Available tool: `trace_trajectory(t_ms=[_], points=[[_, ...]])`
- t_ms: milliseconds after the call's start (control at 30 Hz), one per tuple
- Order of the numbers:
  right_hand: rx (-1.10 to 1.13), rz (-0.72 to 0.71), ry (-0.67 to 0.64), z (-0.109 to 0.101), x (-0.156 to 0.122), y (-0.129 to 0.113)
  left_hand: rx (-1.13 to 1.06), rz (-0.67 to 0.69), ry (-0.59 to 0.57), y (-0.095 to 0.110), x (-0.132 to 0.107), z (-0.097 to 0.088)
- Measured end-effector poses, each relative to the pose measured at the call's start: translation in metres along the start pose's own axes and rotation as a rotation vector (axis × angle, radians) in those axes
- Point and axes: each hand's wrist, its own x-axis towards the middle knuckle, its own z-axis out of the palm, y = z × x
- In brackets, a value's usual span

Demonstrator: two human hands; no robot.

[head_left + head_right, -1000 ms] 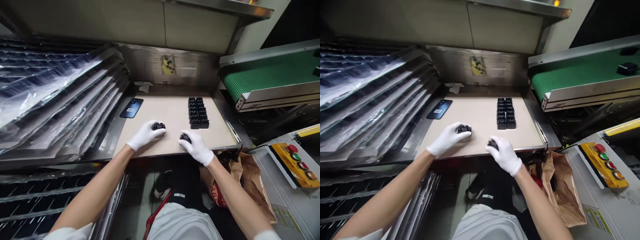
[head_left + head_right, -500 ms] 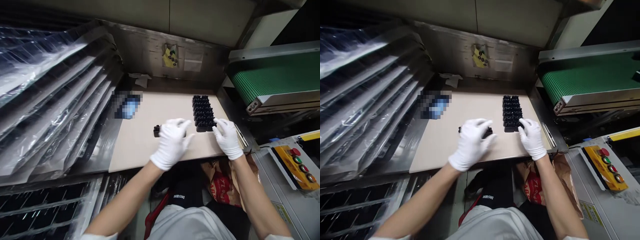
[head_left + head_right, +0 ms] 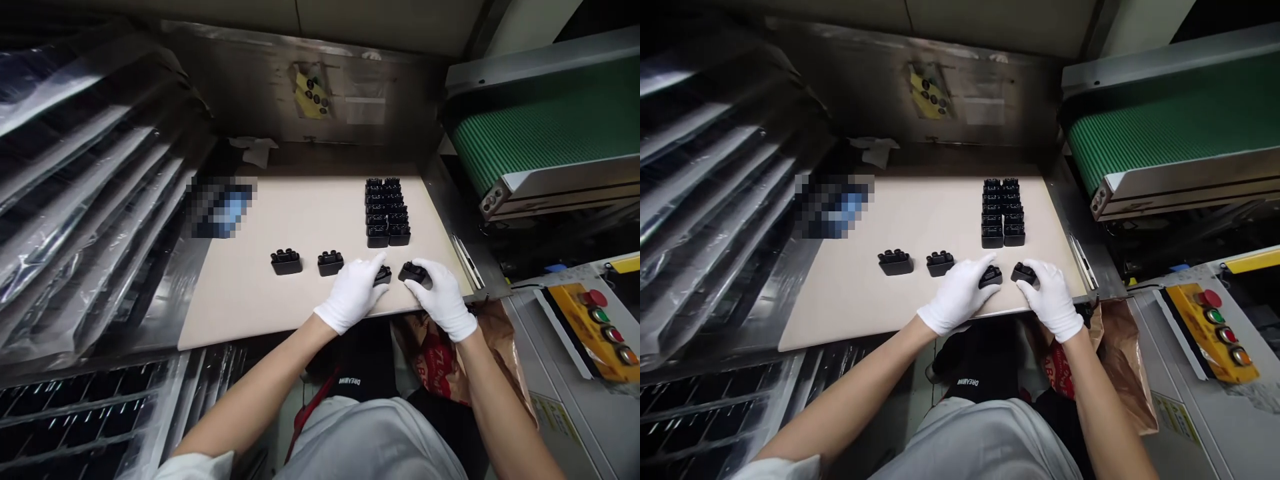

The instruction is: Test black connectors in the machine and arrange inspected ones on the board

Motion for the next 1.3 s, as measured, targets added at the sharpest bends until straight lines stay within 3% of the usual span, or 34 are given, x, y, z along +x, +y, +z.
trace_trajectory(t_ms=[133, 233, 333, 433, 533, 633, 733, 800, 867, 933, 1033, 1100, 1133, 1200, 1300], points=[[0.281, 0.283, -0.001, -0.005, 0.01, -0.002, -0.565, -0.216, 0.043, 0.01, 0.002, -0.008], [0.686, 0.425, 0.125, -0.027, -0.006, -0.005, -1.182, -0.308, -0.065, 0.033, -0.005, -0.021], [1.098, 0.532, 0.312, -0.058, -0.059, -0.001, -1.704, -0.417, -0.18, 0.069, -0.021, -0.013], [1.426, 0.674, 0.402, -0.078, -0.139, 0.006, -2.005, -0.605, -0.334, 0.11, -0.039, 0.022], [1.582, 0.906, 0.443, -0.078, -0.225, 0.007, -2.072, -0.757, -0.624, 0.149, -0.052, 0.068], [1.622, 1.098, 0.579, -0.073, -0.301, -0.002, -1.932, -0.793, -0.863, 0.189, -0.057, 0.109], [1.637, 1.175, 0.794, -0.081, -0.357, -0.013, -1.686, -0.619, -1.029, 0.238, -0.052, 0.138], [1.64, 1.149, 0.895, -0.103, -0.38, -0.012, -1.484, -0.429, -1.113, 0.28, -0.041, 0.149], [1.568, 1.066, 0.977, -0.145, -0.388, -0.004, -1.311, -0.208, -1.153, 0.331, -0.02, 0.155], [1.336, 0.94, 1.068, -0.211, -0.384, 0.01, -1.236, 0.049, -1.087, 0.393, 0.01, 0.156], [0.603, 0.696, 1.125, -0.338, -0.359, 0.041, -1.282, 0.489, -0.789, 0.503, 0.068, 0.156], [0.059, 0.565, 1.114, -0.422, -0.334, 0.077, -1.324, 0.698, -0.56, 0.578, 0.112, 0.162], [-0.06, 0.471, 1.219, -0.459, -0.319, 0.101, -1.329, 0.759, -0.482, 0.611, 0.134, 0.169], [-0.088, 0.306, 1.365, -0.518, -0.292, 0.156, -1.31, 0.83, -0.423, 0.667, 0.175, 0.188], [-0.048, 0.27, 1.362, -0.566, -0.266, 0.233, -1.26, 0.852, -0.484, 0.714, 0.218, 0.224]])
